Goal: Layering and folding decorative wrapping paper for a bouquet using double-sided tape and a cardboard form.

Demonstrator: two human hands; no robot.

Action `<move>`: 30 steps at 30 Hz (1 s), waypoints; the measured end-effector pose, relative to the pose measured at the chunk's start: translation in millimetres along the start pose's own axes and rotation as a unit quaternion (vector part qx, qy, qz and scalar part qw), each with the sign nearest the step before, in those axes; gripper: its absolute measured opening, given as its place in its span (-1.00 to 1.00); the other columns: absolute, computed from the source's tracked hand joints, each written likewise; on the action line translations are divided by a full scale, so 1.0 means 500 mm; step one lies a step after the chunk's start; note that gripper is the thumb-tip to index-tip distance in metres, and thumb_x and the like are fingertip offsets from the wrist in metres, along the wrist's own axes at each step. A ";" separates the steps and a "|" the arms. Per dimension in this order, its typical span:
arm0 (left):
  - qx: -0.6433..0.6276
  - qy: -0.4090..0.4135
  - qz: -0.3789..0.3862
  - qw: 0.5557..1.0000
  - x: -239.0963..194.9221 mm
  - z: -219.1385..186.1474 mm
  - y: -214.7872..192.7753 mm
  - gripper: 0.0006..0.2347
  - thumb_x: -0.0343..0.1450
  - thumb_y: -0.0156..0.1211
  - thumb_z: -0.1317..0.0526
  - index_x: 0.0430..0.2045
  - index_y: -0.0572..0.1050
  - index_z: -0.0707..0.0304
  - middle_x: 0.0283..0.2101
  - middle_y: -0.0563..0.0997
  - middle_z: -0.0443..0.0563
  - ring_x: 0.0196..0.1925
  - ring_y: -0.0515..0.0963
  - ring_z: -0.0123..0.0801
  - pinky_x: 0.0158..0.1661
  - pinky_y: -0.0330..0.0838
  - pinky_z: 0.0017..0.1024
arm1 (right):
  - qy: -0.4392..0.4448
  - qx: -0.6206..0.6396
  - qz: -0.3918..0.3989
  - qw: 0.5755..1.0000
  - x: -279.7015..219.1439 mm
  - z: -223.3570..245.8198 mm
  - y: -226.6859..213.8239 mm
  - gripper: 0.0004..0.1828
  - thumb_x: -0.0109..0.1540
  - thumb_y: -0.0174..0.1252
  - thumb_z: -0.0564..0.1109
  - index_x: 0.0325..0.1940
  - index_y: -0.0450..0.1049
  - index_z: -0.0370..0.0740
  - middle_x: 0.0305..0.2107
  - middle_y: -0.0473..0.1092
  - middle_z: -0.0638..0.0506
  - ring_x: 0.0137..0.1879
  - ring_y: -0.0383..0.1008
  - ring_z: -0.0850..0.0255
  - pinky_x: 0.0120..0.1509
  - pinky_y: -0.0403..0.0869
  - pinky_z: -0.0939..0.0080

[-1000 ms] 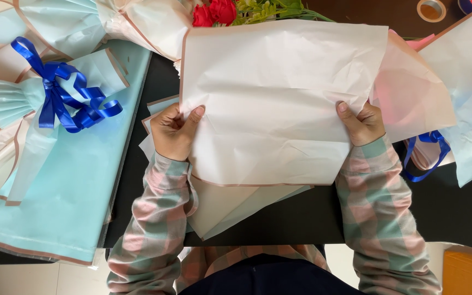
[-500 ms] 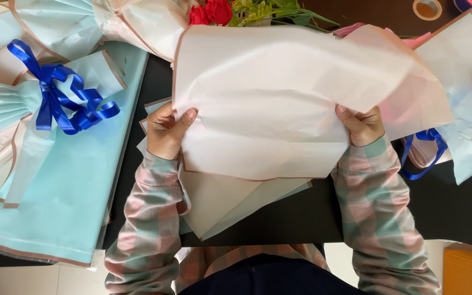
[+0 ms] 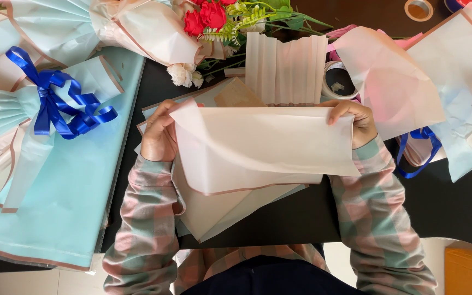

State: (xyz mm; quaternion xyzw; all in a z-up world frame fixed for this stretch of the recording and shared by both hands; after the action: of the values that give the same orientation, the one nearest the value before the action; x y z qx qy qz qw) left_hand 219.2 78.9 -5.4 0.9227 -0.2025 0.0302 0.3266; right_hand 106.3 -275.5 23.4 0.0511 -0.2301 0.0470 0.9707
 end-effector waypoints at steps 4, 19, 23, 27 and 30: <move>0.043 0.002 0.013 0.999 0.007 -0.023 0.005 -0.83 0.34 -0.16 0.37 -0.38 0.45 0.38 -0.32 0.55 0.28 -0.42 0.65 -0.31 -0.32 0.64 -0.47 | -0.019 -0.005 -0.003 1.000 -0.005 -0.005 -0.018 -0.88 0.20 0.19 -0.37 -0.41 0.41 -0.32 -0.17 0.46 -0.45 -0.20 0.56 0.07 -0.14 0.58 0.15; 0.089 -0.198 0.127 0.968 -0.015 0.045 -0.059 -0.55 0.40 0.09 0.21 0.17 0.20 0.37 -0.07 0.59 0.37 -0.26 0.72 -0.10 -0.30 0.69 -0.25 | 0.006 -0.059 0.004 0.998 -0.007 -0.007 -0.007 -0.70 0.19 0.02 -0.50 -0.57 0.37 -0.26 -0.17 0.48 -0.42 -0.14 0.55 0.05 -0.02 0.53 0.19; 0.121 -0.209 0.122 0.963 -0.021 0.075 -0.091 -0.48 0.37 0.15 0.36 0.26 0.18 0.31 -0.07 0.62 0.38 -0.22 0.73 -0.03 -0.24 0.68 -0.18 | 0.020 -0.035 0.021 0.999 -0.003 0.006 0.005 -0.74 0.22 0.01 -0.48 -0.49 0.42 -0.25 -0.10 0.47 -0.42 -0.05 0.55 0.06 0.04 0.52 0.19; 0.156 -0.148 0.089 0.973 0.000 0.102 -0.177 -0.46 0.36 0.17 0.54 0.26 0.21 0.36 -0.18 0.66 0.31 -0.29 0.73 -0.17 -0.27 0.68 -0.27 | 0.027 0.007 0.021 0.999 -0.002 0.008 -0.005 -0.81 0.26 -0.06 -0.47 -0.30 0.45 -0.35 -0.03 0.45 -0.48 -0.01 0.58 -0.02 0.07 0.52 0.21; 0.199 -0.123 0.056 0.971 0.013 0.078 -0.166 -0.47 0.35 0.25 0.52 0.24 0.27 0.31 -0.20 0.66 0.28 -0.24 0.72 -0.16 -0.26 0.68 -0.27 | 0.062 -0.024 -0.033 0.997 -0.012 -0.014 -0.039 -0.77 0.25 0.01 -0.45 0.00 0.39 -0.52 -0.03 0.45 -0.52 -0.02 0.58 -0.05 0.08 0.54 0.10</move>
State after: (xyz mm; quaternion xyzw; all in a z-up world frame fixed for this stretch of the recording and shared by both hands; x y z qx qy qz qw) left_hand 255.1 111.0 -84.0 0.9531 -0.2823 -0.0254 0.1065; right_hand 106.0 -294.1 12.9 0.0320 -0.1693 0.0129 0.9850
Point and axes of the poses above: each hand's wrist, its own x-axis towards the middle knuckle, its own y-axis out of the palm, z = x × y, the point moved 9 cm from there along x, towards the middle knuckle
